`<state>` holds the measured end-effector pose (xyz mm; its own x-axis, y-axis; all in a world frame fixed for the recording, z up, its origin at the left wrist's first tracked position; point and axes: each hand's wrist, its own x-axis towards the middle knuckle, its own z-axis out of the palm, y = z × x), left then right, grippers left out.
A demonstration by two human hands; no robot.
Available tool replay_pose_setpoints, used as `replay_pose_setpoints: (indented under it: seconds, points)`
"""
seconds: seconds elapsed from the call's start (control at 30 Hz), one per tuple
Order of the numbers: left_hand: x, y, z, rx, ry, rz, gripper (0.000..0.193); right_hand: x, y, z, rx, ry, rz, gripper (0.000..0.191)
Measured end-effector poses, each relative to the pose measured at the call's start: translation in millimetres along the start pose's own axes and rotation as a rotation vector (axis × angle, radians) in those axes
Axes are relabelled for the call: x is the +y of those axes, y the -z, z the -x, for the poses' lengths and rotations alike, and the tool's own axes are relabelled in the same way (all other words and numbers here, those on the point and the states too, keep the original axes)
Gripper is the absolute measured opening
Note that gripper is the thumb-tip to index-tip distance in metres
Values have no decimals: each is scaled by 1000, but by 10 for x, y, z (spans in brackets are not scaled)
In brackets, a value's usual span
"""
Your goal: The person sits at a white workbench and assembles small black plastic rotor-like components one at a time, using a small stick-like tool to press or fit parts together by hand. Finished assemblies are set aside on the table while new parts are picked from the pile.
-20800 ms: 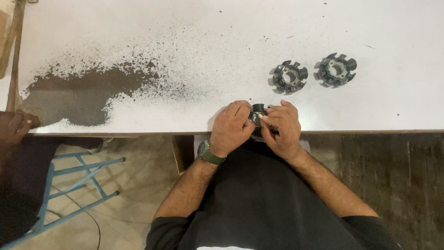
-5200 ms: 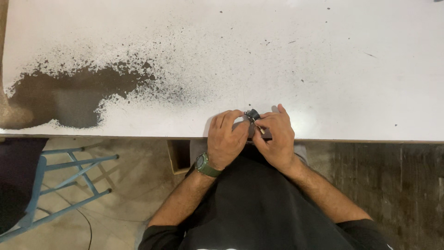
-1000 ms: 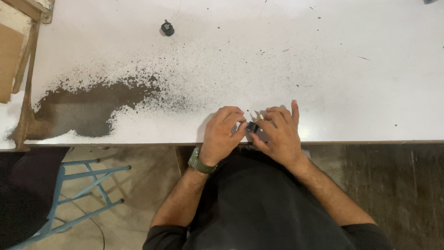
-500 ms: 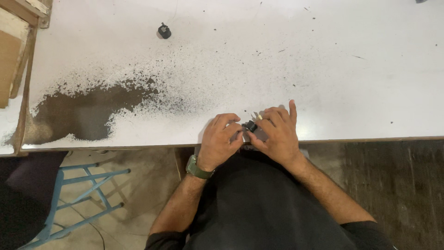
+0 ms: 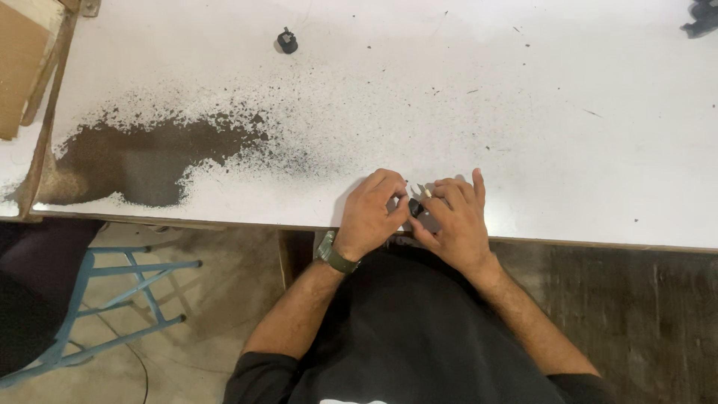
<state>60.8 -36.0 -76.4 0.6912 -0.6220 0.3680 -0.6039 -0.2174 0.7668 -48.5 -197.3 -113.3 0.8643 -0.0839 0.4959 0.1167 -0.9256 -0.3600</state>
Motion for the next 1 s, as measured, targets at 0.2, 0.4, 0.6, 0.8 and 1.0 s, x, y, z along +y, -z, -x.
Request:
replay_pose_setpoints:
  seconds: [0.2,0.4,0.6,0.8,1.0]
  points:
    - [-27,85,90,-12,32,-34,11,15,-25,18,-4,-21,0,34]
    - [-29,59,151,6,28,-121,10,-7,-32,6,23,-15,10,36]
    - [-62,22,148,38,-36,-165,10,-21,-34,4,31,-7,23,37]
    - [-99,-8,133,0,-10,-173,11,-30,-42,-1,39,-13,40,38]
    - [-111,-19,117,3,-30,-193,12,-19,-56,-8,26,-7,31,39]
